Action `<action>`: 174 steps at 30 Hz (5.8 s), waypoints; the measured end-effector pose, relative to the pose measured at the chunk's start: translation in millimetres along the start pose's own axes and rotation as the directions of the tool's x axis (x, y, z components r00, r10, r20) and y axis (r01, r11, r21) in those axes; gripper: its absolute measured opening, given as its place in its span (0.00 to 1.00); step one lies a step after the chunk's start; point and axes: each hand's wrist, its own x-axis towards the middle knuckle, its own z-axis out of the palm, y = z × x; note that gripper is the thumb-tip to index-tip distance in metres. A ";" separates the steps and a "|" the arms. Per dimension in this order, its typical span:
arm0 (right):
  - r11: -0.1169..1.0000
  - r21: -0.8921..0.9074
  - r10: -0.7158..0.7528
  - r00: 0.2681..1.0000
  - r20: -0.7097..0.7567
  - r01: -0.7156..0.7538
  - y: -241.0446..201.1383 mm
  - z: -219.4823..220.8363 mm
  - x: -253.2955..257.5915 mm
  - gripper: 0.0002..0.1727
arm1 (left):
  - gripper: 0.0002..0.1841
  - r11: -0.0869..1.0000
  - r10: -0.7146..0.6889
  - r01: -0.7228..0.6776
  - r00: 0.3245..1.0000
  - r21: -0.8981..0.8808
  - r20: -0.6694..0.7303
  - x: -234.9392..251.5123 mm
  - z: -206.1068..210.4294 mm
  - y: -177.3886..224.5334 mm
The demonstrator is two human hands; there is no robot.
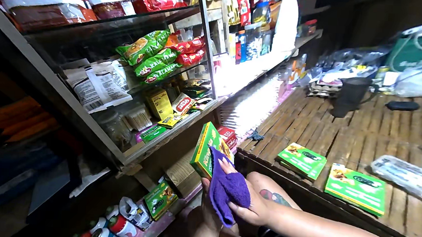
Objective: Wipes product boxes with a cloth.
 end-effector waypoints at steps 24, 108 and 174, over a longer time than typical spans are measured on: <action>0.963 -0.035 0.239 0.908 -0.345 -0.267 42.4 -31.9 0.5 0.37 | 0.48 1.000 0.005 -0.003 0.986 -0.012 0.168 -3.1 11.7 -19.5; 0.981 -0.172 0.056 0.985 -0.162 -0.084 2.6 -29.9 10.6 0.46 | 0.32 0.993 -0.015 -0.007 0.981 0.114 0.192 -12.0 17.4 -27.9; 0.573 0.564 0.754 0.652 -0.079 -0.594 18.7 -60.1 14.9 0.31 | 0.36 0.901 -0.047 0.081 0.995 -0.426 0.091 14.8 5.6 3.2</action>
